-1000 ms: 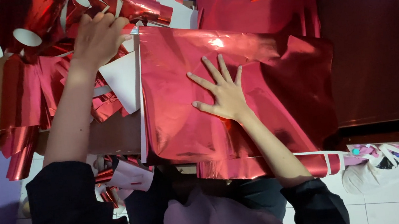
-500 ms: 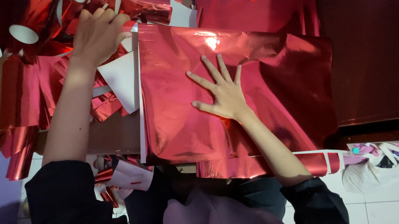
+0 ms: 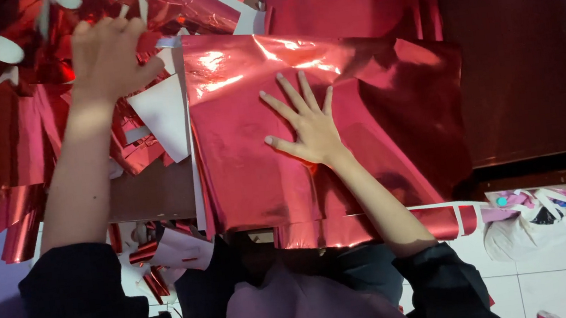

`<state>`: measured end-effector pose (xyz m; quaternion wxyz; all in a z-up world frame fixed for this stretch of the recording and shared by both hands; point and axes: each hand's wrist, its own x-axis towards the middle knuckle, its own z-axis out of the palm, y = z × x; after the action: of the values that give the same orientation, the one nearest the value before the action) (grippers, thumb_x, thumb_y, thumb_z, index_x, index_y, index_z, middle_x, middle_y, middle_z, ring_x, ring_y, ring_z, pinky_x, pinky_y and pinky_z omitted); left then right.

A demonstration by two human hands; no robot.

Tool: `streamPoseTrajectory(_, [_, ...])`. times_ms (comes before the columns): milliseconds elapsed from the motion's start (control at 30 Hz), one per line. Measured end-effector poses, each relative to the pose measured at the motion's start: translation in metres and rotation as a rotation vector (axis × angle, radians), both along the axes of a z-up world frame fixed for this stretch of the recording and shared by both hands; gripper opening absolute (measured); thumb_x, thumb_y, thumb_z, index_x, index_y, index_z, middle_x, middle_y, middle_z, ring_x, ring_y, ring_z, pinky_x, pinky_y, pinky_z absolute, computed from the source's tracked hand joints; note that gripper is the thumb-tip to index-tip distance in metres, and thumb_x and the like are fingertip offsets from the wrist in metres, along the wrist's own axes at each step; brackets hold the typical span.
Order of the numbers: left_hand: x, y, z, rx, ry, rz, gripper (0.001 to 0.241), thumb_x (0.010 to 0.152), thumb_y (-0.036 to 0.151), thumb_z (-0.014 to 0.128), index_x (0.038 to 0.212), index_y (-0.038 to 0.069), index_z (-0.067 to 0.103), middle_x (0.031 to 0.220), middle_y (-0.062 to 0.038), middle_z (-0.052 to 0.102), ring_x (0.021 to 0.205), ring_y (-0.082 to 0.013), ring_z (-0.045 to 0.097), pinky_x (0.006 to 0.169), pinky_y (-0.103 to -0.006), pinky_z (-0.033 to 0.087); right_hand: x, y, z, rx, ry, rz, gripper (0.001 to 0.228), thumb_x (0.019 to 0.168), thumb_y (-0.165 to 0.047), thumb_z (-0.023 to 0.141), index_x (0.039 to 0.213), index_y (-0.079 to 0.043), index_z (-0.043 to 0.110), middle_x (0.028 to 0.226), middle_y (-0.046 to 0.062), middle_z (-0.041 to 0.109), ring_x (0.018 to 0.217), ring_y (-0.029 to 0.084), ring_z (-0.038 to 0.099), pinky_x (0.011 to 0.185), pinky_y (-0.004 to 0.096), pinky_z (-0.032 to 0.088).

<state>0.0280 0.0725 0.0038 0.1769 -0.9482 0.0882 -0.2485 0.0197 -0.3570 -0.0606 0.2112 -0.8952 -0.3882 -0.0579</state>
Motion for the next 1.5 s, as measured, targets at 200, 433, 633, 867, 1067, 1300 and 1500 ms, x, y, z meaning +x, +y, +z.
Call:
streamPoseTrajectory(200, [-0.004, 0.013, 0.016, -0.134, -0.012, 0.029, 0.039, 0.082, 0.054, 0.084, 0.103, 0.022, 0.077, 0.068, 0.0, 0.061, 0.059, -0.0234, 0.061, 0.058, -0.0361, 0.043, -0.002, 0.0, 0.01, 0.042, 0.062, 0.003, 0.096, 0.095, -0.08, 0.059, 0.174, -0.029, 0.037, 0.186, 0.009, 0.016, 0.17, 0.044, -0.001, 0.115, 0.097, -0.001])
streamPoseTrajectory(433, [0.024, 0.028, 0.015, -0.073, 0.051, 0.22, 0.017, 0.093, 0.031, 0.083, 0.104, 0.019, 0.077, 0.077, -0.006, 0.075, 0.059, -0.0315, 0.071, 0.056, -0.0438, 0.055, 0.0, -0.001, 0.011, 0.072, 0.126, 0.006, 0.099, 0.096, -0.08, 0.057, 0.175, -0.025, 0.032, 0.186, 0.008, 0.014, 0.17, 0.043, -0.003, 0.117, 0.094, -0.005])
streamPoseTrajectory(633, [0.04, 0.037, 0.019, -0.05, 0.658, 0.662, 0.039, 0.087, 0.029, 0.083, 0.119, 0.008, 0.088, 0.11, -0.018, 0.087, 0.087, -0.0356, 0.082, 0.075, -0.0499, 0.056, 0.011, -0.005, 0.012, 0.185, 0.331, 0.002, 0.095, 0.087, -0.044, 0.057, 0.175, -0.022, 0.028, 0.187, 0.009, 0.012, 0.172, 0.039, -0.003, 0.121, 0.085, -0.019])
streamPoseTrajectory(867, [0.033, 0.02, -0.063, -0.515, 0.498, 0.345, 0.078, 0.083, 0.032, 0.091, 0.132, -0.021, 0.059, 0.107, -0.037, 0.073, 0.088, -0.0548, 0.074, 0.08, -0.0575, 0.061, 0.014, -0.007, 0.008, 0.361, 0.359, 0.006, 0.073, 0.075, -0.023, 0.072, 0.145, -0.015, 0.053, 0.183, 0.018, 0.018, 0.171, 0.044, 0.004, 0.123, 0.085, -0.013])
streamPoseTrajectory(1067, [0.009, -0.023, -0.049, -0.393, 0.457, 0.414, 0.084, 0.081, 0.054, 0.09, 0.141, 0.0, 0.064, 0.111, -0.023, 0.078, 0.087, -0.0462, 0.078, 0.069, -0.0568, 0.063, 0.015, -0.008, 0.004, 0.342, 0.34, 0.005, 0.057, 0.074, -0.019, 0.074, 0.129, -0.017, 0.06, 0.183, 0.015, 0.02, 0.171, 0.042, 0.004, 0.125, 0.083, -0.012])
streamPoseTrajectory(1300, [0.012, -0.032, -0.025, -0.311, 0.38, 0.394, 0.064, 0.08, 0.048, 0.089, 0.124, 0.003, 0.076, 0.1, -0.016, 0.079, 0.068, -0.0377, 0.076, 0.052, -0.0491, 0.062, 0.016, -0.008, 0.002, 0.327, 0.326, -0.008, 0.058, 0.071, -0.023, 0.072, 0.128, -0.017, 0.061, 0.183, 0.014, 0.021, 0.171, 0.042, 0.006, 0.125, 0.083, -0.011])
streamPoseTrajectory(1500, [0.006, -0.062, 0.102, -0.255, 0.631, 0.497, 0.078, 0.117, 0.076, 0.051, 0.086, 0.015, 0.088, 0.099, -0.017, 0.083, 0.094, -0.0419, 0.078, 0.086, -0.0588, 0.051, 0.013, -0.006, 0.002, 0.283, 0.291, -0.013, 0.058, 0.071, -0.026, 0.072, 0.128, -0.018, 0.061, 0.183, 0.013, 0.023, 0.171, 0.041, 0.007, 0.126, 0.084, -0.009])
